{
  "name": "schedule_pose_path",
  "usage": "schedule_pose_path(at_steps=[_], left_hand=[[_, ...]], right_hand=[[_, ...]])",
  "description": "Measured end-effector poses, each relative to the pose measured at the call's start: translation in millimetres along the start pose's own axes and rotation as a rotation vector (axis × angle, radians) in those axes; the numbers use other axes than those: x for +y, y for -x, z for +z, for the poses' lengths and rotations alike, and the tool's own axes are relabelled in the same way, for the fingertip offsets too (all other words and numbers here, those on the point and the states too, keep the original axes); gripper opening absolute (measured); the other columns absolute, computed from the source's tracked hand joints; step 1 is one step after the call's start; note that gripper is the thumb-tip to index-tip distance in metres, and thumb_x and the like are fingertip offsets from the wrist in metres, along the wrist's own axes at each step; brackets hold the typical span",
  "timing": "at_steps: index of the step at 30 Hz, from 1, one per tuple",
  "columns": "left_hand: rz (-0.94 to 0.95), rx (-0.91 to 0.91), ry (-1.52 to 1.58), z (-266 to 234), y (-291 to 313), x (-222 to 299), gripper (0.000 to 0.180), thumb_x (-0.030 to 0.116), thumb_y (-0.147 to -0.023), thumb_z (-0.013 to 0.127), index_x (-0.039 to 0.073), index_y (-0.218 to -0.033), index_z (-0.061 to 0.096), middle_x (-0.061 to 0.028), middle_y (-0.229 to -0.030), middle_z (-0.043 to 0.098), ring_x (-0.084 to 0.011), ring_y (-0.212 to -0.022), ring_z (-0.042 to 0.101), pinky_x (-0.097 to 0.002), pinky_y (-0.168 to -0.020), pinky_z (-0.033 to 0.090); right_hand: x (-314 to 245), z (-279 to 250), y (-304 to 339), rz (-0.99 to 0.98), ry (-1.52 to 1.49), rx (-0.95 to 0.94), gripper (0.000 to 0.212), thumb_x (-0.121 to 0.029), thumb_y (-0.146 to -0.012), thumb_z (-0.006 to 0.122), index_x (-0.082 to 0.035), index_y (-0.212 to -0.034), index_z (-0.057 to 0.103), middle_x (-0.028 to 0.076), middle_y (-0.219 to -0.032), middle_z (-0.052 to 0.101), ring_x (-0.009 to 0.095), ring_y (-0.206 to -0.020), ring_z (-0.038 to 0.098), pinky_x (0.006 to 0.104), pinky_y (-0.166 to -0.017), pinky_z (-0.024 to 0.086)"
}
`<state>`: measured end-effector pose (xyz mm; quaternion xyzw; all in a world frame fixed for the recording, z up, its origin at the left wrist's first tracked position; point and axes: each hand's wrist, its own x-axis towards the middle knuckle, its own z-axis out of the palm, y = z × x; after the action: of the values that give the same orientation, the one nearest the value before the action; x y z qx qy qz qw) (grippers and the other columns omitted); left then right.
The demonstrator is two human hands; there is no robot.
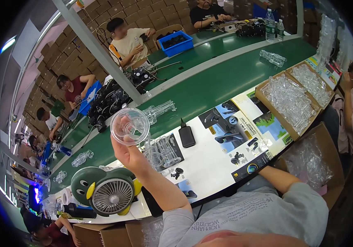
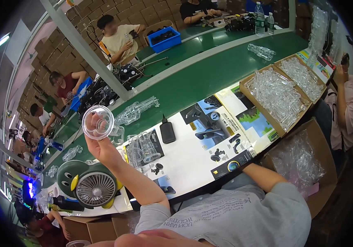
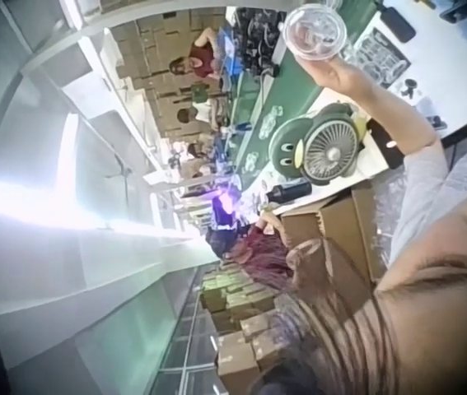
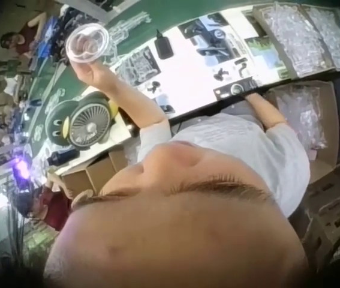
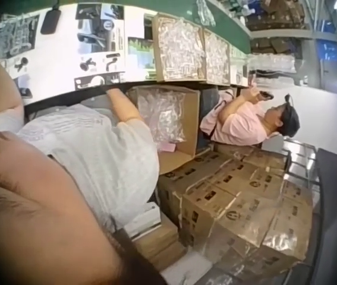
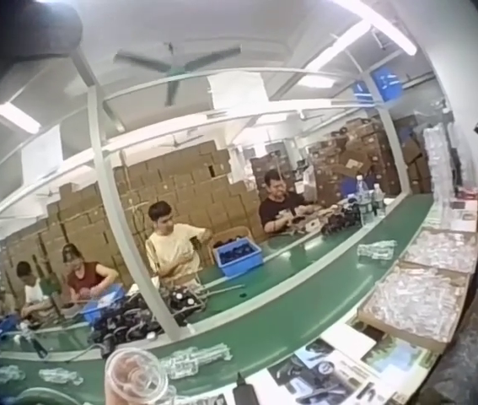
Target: Applying a liquid sealant from a dispensing bottle to plastic parts and assembling them into larger units before packaging.
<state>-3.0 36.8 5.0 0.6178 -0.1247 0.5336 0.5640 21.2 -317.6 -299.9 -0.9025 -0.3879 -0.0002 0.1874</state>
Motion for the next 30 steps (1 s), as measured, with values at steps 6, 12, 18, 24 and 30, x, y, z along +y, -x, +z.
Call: schedule_pose_path(at_steps=[6,12,18,24,30], left_hand=[[-0.012,-0.025,-0.053,5.0,1.0,1.8,0.040,0.019,-0.089,0.053,-0.006,-0.120,0.046,-0.0155,-0.114,0.056,-0.0209,-0.107,0.053,-0.0323,-0.093,0.040],[-0.032,-0.035,-0.061,5.8,2.5,2.1,0.045,0.025,-0.090,0.051,-0.007,-0.121,0.045,-0.0179,-0.114,0.055,-0.0239,-0.109,0.052,-0.0365,-0.096,0.037],[-0.057,-0.089,-0.021,10.3,3.3,1.0,0.044,0.024,-0.089,0.053,-0.005,-0.121,0.046,-0.0156,-0.114,0.056,-0.0214,-0.108,0.051,-0.0339,-0.095,0.036],[-0.052,-0.114,0.006,10.7,2.2,4.9,0.039,0.019,-0.090,0.053,-0.006,-0.120,0.047,-0.0142,-0.114,0.056,-0.0201,-0.108,0.051,-0.0323,-0.095,0.035],[-0.036,-0.110,0.035,8.1,1.7,7.2,0.037,0.016,-0.090,0.051,-0.006,-0.120,0.046,-0.0135,-0.114,0.056,-0.0194,-0.108,0.050,-0.0309,-0.095,0.036]], right_hand=[[34.2,-18.0,-16.6,-0.018,-0.011,0.012,0.046,-0.028,-0.085,0.046,-0.006,-0.126,0.044,0.016,-0.134,0.040,0.033,-0.121,0.040,0.0402,-0.100,0.032],[40.7,-16.8,-19.5,-0.032,-0.020,-0.002,0.046,-0.028,-0.085,0.047,-0.006,-0.126,0.044,0.016,-0.134,0.040,0.033,-0.121,0.039,0.0402,-0.100,0.032],[33.7,-2.7,-8.7,-0.092,0.006,-0.042,0.046,-0.028,-0.085,0.047,-0.006,-0.126,0.045,0.016,-0.134,0.039,0.033,-0.121,0.039,0.0402,-0.101,0.031],[56.5,-5.4,-24.3,-0.201,0.024,-0.075,0.046,-0.028,-0.085,0.047,-0.006,-0.126,0.045,0.016,-0.134,0.039,0.033,-0.121,0.039,0.0402,-0.101,0.031],[91.8,-20.5,-36.4,-0.224,0.020,-0.084,0.046,-0.027,-0.085,0.047,-0.006,-0.126,0.045,0.016,-0.134,0.039,0.033,-0.122,0.038,0.0402,-0.101,0.030]])
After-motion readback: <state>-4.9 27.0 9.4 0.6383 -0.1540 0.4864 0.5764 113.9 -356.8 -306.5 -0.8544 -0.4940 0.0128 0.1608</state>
